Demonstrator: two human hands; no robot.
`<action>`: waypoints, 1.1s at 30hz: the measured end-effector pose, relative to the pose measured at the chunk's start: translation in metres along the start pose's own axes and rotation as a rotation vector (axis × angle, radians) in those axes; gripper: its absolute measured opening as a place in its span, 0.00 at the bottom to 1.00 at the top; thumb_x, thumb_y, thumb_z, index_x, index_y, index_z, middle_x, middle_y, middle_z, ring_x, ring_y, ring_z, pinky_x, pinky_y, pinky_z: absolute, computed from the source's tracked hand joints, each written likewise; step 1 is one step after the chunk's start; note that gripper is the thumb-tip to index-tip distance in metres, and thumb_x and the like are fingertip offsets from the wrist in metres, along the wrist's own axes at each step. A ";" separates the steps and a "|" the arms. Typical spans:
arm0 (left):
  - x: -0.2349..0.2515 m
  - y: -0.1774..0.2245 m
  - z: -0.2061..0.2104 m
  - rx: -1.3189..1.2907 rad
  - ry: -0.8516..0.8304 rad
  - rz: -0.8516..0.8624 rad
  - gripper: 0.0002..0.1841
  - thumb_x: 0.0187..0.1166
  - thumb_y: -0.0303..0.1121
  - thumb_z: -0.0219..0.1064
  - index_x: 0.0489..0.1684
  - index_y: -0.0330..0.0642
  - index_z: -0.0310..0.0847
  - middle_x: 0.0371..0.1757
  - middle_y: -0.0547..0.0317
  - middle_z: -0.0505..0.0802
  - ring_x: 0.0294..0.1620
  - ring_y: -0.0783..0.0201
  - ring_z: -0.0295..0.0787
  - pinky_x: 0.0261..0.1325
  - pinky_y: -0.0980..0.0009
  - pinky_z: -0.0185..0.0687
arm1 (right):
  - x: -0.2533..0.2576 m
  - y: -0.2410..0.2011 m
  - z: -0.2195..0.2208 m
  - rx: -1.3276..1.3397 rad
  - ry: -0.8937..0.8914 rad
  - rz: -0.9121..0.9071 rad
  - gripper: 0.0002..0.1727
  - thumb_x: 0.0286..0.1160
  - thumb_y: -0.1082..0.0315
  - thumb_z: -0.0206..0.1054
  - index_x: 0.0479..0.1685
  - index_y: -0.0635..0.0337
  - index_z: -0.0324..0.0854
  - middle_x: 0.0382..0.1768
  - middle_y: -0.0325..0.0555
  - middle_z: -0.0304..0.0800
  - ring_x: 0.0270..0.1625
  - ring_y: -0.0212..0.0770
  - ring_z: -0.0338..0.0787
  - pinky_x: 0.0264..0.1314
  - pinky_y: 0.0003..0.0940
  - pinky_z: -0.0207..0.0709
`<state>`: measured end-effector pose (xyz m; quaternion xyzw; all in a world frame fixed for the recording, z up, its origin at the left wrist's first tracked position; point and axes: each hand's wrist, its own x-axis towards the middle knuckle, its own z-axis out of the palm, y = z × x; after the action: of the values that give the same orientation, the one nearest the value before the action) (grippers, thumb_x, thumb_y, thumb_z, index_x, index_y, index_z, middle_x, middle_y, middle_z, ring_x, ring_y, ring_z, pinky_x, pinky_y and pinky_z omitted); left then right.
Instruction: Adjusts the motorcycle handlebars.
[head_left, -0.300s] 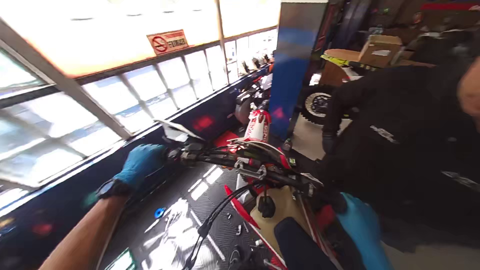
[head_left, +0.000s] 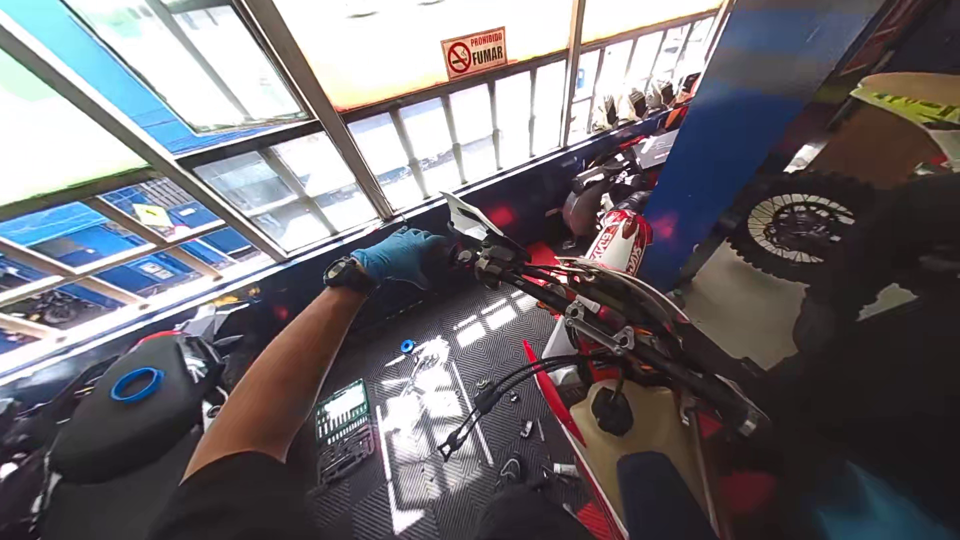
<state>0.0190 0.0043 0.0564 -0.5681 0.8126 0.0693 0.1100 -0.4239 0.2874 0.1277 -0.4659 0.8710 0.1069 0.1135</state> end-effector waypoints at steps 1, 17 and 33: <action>-0.007 -0.002 0.001 -0.006 0.016 -0.009 0.55 0.52 0.49 0.90 0.89 0.53 0.64 0.81 0.41 0.78 0.84 0.37 0.68 0.85 0.34 0.55 | 0.025 0.025 0.023 0.120 -0.014 -0.085 0.23 0.87 0.70 0.55 0.74 0.78 0.74 0.77 0.73 0.75 0.84 0.61 0.72 0.87 0.52 0.55; 0.001 0.505 0.102 -0.378 0.394 0.910 0.34 0.80 0.64 0.61 0.72 0.45 0.83 0.68 0.53 0.91 0.79 0.48 0.79 0.89 0.38 0.53 | 0.149 0.146 0.191 0.333 0.454 -0.197 0.20 0.59 0.63 0.77 0.53 0.57 0.90 0.48 0.52 0.94 0.53 0.56 0.92 0.61 0.60 0.78; 0.026 0.527 0.125 -0.319 0.462 0.912 0.29 0.80 0.63 0.59 0.53 0.48 0.94 0.48 0.58 0.98 0.57 0.53 0.94 0.80 0.44 0.71 | 0.070 0.148 0.207 0.705 0.660 -0.157 0.25 0.74 0.56 0.71 0.71 0.50 0.84 0.64 0.45 0.91 0.71 0.48 0.86 0.77 0.50 0.74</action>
<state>-0.4716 0.1921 -0.0776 -0.1675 0.9594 0.1060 -0.2006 -0.5650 0.3730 -0.0780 -0.4722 0.8061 -0.3567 -0.0100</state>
